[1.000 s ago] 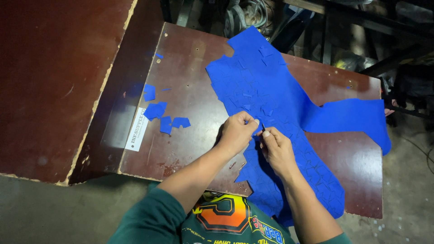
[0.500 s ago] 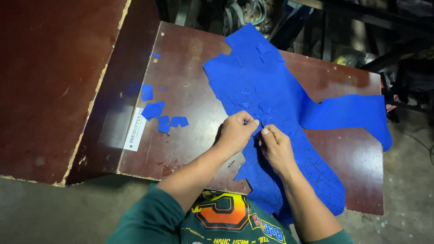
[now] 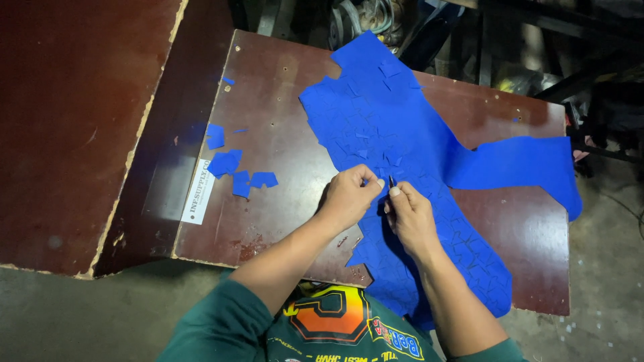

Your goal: Cutting out small pattern pieces from a large sheet of blue fabric using a small hand-held cutting tool.

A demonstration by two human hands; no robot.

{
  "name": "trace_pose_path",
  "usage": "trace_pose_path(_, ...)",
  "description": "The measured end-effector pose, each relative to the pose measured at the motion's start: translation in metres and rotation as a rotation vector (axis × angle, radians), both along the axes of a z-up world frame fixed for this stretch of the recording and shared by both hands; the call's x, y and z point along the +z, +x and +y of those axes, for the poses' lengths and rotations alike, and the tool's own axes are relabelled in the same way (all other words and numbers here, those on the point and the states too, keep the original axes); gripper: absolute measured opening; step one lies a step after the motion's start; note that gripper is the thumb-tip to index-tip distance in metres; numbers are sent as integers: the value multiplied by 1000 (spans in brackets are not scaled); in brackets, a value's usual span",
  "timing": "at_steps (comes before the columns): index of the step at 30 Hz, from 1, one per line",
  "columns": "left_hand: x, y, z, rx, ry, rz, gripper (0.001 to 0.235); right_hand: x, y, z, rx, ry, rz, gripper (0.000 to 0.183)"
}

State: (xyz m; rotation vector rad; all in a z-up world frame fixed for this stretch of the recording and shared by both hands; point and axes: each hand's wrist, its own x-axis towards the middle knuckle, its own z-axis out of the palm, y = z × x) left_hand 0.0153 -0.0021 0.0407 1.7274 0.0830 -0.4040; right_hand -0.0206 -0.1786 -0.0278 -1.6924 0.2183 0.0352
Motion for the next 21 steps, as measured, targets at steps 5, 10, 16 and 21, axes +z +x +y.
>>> trace_pose_path(5, -17, 0, -1, -71, 28, -45, 19, 31, 3, 12, -95, 179, 46, 27)
trace_pose_path(10, -8, -3, 4, -135, 34, -53, 41, 24, 8, 3, -117, 293, 64, 30)
trace_pose_path(16, -29, 5, 1, -115, -44, -79, 51, 3, 5, -3, -105, 175, 41, 19)
trace_pose_path(21, -35, 7, -3, -83, -40, -7, 33, 2, -1, 0, -188, 226, -23, 16)
